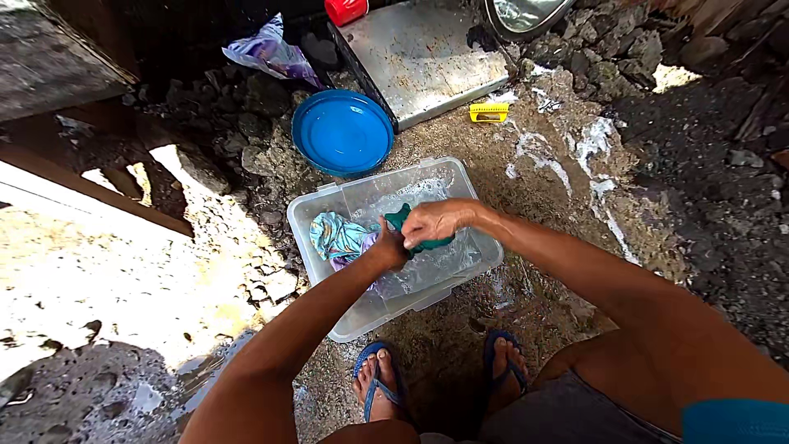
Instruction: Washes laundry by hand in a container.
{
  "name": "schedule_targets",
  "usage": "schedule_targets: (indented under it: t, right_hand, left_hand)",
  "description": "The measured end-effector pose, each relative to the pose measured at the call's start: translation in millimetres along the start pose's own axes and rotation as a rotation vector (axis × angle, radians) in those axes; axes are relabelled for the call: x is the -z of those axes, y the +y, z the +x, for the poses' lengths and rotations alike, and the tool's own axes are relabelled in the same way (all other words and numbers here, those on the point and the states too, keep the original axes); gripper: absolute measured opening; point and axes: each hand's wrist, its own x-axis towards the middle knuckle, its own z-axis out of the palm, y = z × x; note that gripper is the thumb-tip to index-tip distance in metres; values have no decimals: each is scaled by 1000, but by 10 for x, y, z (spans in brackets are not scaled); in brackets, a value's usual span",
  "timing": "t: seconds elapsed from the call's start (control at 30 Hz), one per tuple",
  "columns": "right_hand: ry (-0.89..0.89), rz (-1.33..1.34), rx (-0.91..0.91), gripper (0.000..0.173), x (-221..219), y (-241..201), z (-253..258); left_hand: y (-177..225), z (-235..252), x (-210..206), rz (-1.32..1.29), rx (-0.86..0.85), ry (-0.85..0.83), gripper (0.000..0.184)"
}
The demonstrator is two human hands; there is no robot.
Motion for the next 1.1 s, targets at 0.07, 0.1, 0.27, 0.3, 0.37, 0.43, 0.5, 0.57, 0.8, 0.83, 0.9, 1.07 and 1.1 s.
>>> schedule_targets:
  t: [0.07,0.1,0.27,0.3,0.37,0.43,0.5,0.57,0.8,0.83,0.9,1.07,1.1]
  right_hand:
    - [-213,-327,-191,32,-359,-108,-82]
    - [-265,-395,-300,35,-536,-74,-158]
    - [-316,-485,-683,48,-780,407,-496]
    - [-332,-503,-724,53,-710,473,-526]
    - [-294,-486,-756,58,-549,606,-585]
    - [-206,-451,-773,60,-416,681,-641]
    - [-130,-441,-760,73,-322,679,-702]
    - [-119,-471,-757,91,-286,616,-734]
    - [-298,-665,-738,57,-546,410,-723]
    - [-290,-671,-668,53,-534,368,-704]
    - [-190,-601,-538,49,-384,297,-714]
    - [193,-387,-179,28,221,463,-918]
    - [229,-377,-177,23,301,436,-936]
  left_hand:
    - [-131,139,-153,171,47,32,29]
    - [-153,152,-159,231,66,23,25]
    - [-21,-13,-123,368,50,13,23]
    - [26,-42,-114,382,46,-1,23]
    - [101,-57,-57,403,52,-28,27]
    - [156,-77,40,415,56,-45,28]
    - [198,-109,135,417,57,-52,28]
    - [194,-141,198,415,54,-37,26]
    - [156,-313,598,357,206,12,32]
    - [153,-347,639,347,237,17,33]
    - [119,-392,679,332,281,18,36]
    - [44,-436,814,259,115,-72,61]
    - [65,-423,866,192,83,-70,63]
